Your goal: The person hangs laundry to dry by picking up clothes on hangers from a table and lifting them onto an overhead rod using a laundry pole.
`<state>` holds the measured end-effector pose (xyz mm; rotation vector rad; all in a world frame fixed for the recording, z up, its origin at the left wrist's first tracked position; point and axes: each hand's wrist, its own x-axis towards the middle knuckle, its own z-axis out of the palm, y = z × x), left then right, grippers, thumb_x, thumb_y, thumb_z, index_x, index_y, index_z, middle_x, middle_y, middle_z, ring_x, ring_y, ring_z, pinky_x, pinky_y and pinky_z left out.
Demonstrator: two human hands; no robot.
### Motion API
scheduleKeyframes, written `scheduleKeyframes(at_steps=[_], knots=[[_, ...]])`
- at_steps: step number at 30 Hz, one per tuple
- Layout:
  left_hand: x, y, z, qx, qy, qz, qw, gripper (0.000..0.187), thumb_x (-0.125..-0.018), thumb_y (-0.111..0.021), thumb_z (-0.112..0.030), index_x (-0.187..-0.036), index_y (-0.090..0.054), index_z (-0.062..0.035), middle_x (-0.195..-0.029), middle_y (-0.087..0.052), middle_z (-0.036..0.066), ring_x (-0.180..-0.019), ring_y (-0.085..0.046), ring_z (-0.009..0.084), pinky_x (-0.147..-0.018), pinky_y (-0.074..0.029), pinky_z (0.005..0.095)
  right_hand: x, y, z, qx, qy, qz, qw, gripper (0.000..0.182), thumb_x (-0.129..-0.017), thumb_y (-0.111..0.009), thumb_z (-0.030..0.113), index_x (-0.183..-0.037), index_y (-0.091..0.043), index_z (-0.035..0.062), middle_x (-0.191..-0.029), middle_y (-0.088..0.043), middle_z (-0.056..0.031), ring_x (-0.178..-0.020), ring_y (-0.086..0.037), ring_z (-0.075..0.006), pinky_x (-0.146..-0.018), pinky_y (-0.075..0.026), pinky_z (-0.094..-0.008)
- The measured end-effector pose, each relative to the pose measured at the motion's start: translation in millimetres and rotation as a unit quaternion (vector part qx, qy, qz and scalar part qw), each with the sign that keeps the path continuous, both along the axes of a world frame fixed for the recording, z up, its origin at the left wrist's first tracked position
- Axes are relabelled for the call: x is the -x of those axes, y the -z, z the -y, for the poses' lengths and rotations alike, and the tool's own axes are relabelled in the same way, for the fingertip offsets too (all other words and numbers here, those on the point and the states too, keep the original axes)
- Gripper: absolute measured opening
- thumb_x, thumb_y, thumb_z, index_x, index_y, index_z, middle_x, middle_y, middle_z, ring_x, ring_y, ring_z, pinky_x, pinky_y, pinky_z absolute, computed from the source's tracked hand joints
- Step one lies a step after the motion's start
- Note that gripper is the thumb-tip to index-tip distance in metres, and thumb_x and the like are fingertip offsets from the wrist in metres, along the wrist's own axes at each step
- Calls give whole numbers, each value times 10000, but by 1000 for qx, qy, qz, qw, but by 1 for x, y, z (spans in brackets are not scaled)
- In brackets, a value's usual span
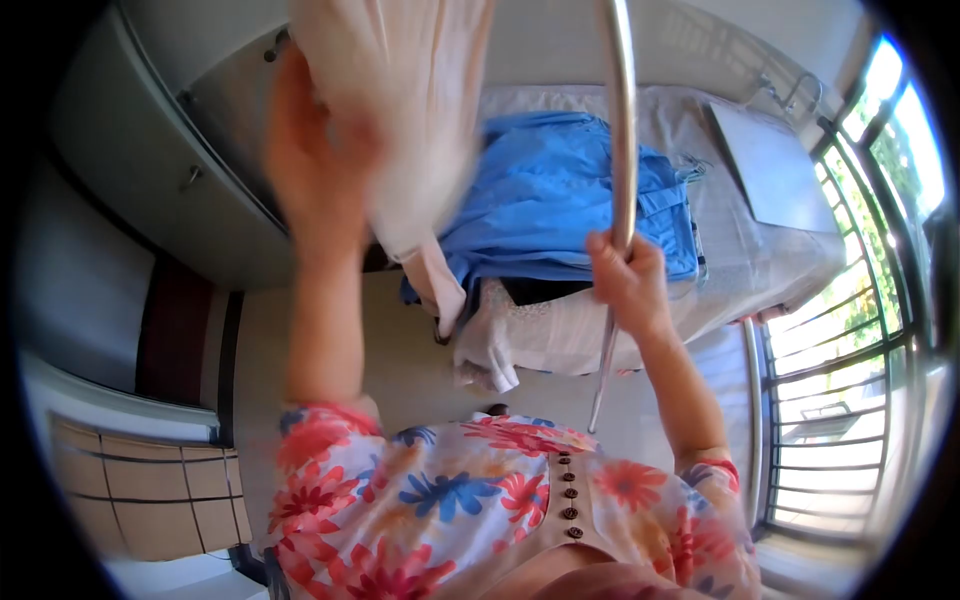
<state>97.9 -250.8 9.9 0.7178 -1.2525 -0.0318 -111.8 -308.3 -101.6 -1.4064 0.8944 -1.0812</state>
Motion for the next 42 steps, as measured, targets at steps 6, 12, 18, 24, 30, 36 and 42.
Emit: scheduleKeyframes(at_steps=[6,12,18,24,30,36,42], knots=[[5,80,27,-160,-193,97,963,455,-643,-613,-63,-1064,-456,9,-947,-545,150,-888,-544,231,-779,-417,312,1,-81,11,69,11,114,991,287,-777,-619,280,-636,-485,69,-471,-406,31,-374,-351,-40,-333,-251,-187],[-40,27,-19,-65,-101,-55,991,151,-727,-543,-23,-872,-559,17,-789,-564,27,-677,-513,64,-597,-414,210,40,-139,20,129,60,134,981,303,-776,-616,300,-629,-436,106,-470,-340,45,-368,-295,-44,-342,-243,-196],[-27,30,-29,-68,-186,47,979,228,-756,-542,-16,-974,-526,47,-861,-550,48,-745,-498,100,-678,-399,221,86,-182,17,149,95,150,973,301,-780,-609,306,-648,-435,99,-489,-337,41,-371,-305,-51,-353,-236,-211],[61,20,-37,179,-263,43,947,343,-779,-493,18,-1117,-441,38,-1036,-526,129,-872,-504,174,-790,-397,280,115,-233,15,206,155,123,958,321,-789,-589,307,-640,-397,97,-505,-341,33,-380,-313,-61,-360,-267,-227],[223,28,10,-93,319,131,934,438,-792,-572,-181,-1149,-404,10,-904,-547,115,-869,-524,183,-768,-408,303,122,-259,13,234,151,105,955,307,-793,-571,276,-646,-373,94,-495,-359,19,-374,-338,-73,-342,-276,-244],[303,-15,46,-224,570,-68,787,219,-863,-481,-239,-935,-427,-40,-515,-346,-25,-379,-325,56,-343,-286,200,155,-274,8,276,121,62,952,282,-782,-581,263,-784,-463,6,-583,-439,-25,-461,-411,-89,-431,-361,-254],[312,-51,47,-169,547,-48,819,237,-858,-487,-295,-798,-401,-82,-493,-325,-30,-339,-292,53,-308,-260,214,241,-127,-18,364,134,-39,921,518,-745,-625,162,-1183,-390,18,-1024,-506,-85,-1009,-476,-166,-749,-435,-269]])
